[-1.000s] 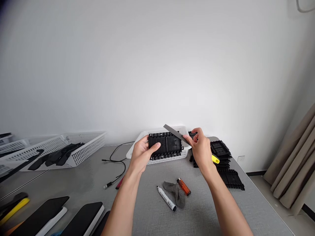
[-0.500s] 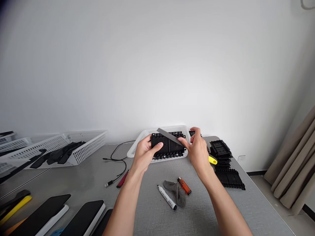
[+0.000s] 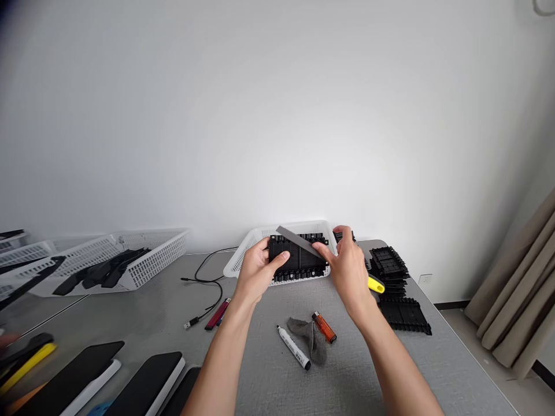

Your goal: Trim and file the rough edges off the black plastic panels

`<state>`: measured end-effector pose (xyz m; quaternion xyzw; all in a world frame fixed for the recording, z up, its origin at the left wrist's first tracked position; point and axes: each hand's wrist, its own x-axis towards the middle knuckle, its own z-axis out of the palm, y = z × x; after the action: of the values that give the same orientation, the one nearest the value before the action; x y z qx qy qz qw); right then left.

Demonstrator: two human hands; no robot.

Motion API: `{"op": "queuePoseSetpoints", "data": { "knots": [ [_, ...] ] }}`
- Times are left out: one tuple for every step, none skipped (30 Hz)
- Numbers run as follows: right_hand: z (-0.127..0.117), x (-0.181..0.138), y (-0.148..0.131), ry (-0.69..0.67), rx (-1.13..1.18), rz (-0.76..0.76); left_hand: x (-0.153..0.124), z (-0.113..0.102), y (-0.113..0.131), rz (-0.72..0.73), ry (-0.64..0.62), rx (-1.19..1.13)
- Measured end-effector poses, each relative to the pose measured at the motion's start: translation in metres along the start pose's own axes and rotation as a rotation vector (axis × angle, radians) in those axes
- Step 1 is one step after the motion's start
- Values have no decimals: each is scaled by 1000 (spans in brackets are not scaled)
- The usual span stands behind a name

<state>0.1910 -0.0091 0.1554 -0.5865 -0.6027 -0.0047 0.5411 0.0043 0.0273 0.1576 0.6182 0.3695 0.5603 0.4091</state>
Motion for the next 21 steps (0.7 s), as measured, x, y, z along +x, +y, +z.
{"op": "queuePoseSetpoints", "data": {
  "knots": [
    [-2,2,3,9,-7,8,1,-1,-1,-5,7,7],
    [-4,3,4,14,-10,13,1,-2,-2,-7,14,16],
    [-4,3,4,15,-6,14,2,-2,-2,-6,13,21],
    [-4,2,2,12,1,11,2,-1,-3,-1,5,19],
    [-3,0,-1,3,8,5,2,0,-3,5,-3,15],
    [-2,-2,-5,-8,11,-2,1,1,-2,10,-9,11],
    [0,-4,-8,-20,8,-7,1,2,-1,12,-10,3],
    [1,-5,-11,-27,0,-7,0,2,1,10,-11,-8],
    [2,-5,-11,-29,-8,-2,-1,2,3,1,-9,-24],
    [2,-4,-10,-27,-13,6,-1,2,4,-12,-5,-41],
    [1,-2,-6,-21,-12,16,-1,2,6,-26,1,-59],
    [-1,2,0,-13,-4,26,-1,1,7,-38,9,-74],
    [-3,6,7,-8,6,33,0,-1,7,-47,23,-83],
    [-5,10,15,1,11,45,0,-2,7,-53,40,-86],
    [-8,14,23,16,14,61,1,-3,6,-56,57,-85],
    [-10,18,29,32,16,76,3,-4,5,-59,67,-82],
    [-12,20,33,48,20,87,4,-4,3,-64,70,-76],
    [-12,21,35,62,32,93,4,-5,1,-68,70,-66],
    [-13,21,35,66,50,93,5,-5,0,-72,66,-56],
    [-12,20,34,58,72,89,5,-5,-1,-76,57,-47],
    [-10,19,31,41,92,82,5,-4,-1,-79,46,-41]
  ]
}}
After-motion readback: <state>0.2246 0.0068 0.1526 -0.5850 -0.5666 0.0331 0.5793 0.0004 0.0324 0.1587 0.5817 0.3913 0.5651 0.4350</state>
